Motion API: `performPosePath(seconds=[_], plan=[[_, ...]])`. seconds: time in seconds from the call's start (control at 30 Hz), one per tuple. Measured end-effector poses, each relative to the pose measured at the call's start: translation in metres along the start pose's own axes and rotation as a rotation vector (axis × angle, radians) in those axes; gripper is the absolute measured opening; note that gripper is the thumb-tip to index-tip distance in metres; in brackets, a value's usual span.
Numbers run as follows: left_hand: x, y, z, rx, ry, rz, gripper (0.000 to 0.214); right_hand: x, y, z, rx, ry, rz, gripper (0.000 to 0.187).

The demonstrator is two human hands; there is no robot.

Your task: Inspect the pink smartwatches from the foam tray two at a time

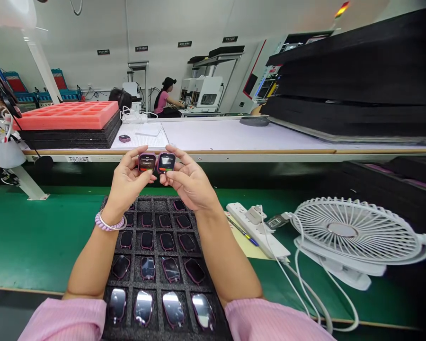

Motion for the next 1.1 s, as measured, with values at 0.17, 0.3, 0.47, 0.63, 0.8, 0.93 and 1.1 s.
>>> performPosePath(seconds=[0.17, 0.3, 0.47, 0.63, 0.8, 0.93, 1.1], plan=[[0.0001, 0.003, -0.0006, -0.007, -0.023, -0.012, 0.048, -0.0006, -0.0008, 0.001, 0.002, -0.018, -0.023, 0.061], [0.0026, 0.0043, -0.0007, 0.011, -0.046, -0.003, 0.044, 0.002, -0.002, 0.0032, 0.002, -0.034, -0.018, 0.049], [0.0028, 0.0048, -0.0012, 0.013, -0.047, 0.001, 0.04, 0.0031, -0.0026, 0.0044, 0.039, -0.029, 0.006, 0.047], [0.0032, 0.0044, -0.0016, -0.001, -0.042, -0.007, 0.039, -0.0002, 0.0003, 0.0026, 0.055, -0.021, 0.002, 0.048], [0.0053, 0.0049, -0.0017, 0.011, -0.06, -0.02, 0.04, 0.001, 0.0006, 0.0031, 0.053, -0.03, -0.002, 0.045], [0.0074, 0.0066, -0.002, 0.037, -0.073, -0.026, 0.034, 0.0055, -0.0014, 0.0055, 0.062, -0.028, -0.002, 0.043], [0.0059, 0.0071, -0.0017, 0.048, -0.074, 0.003, 0.034, 0.0069, -0.0026, 0.0058, 0.085, -0.03, -0.024, 0.044]])
Point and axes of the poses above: each hand's wrist, its own z-axis towards the middle knuckle, its own y-axis out of the palm, x = y × z, the point moved 1 cm from there along z, towards the middle knuckle, and after that the axes turned 3 degrees about y, right-handed, at the moved point
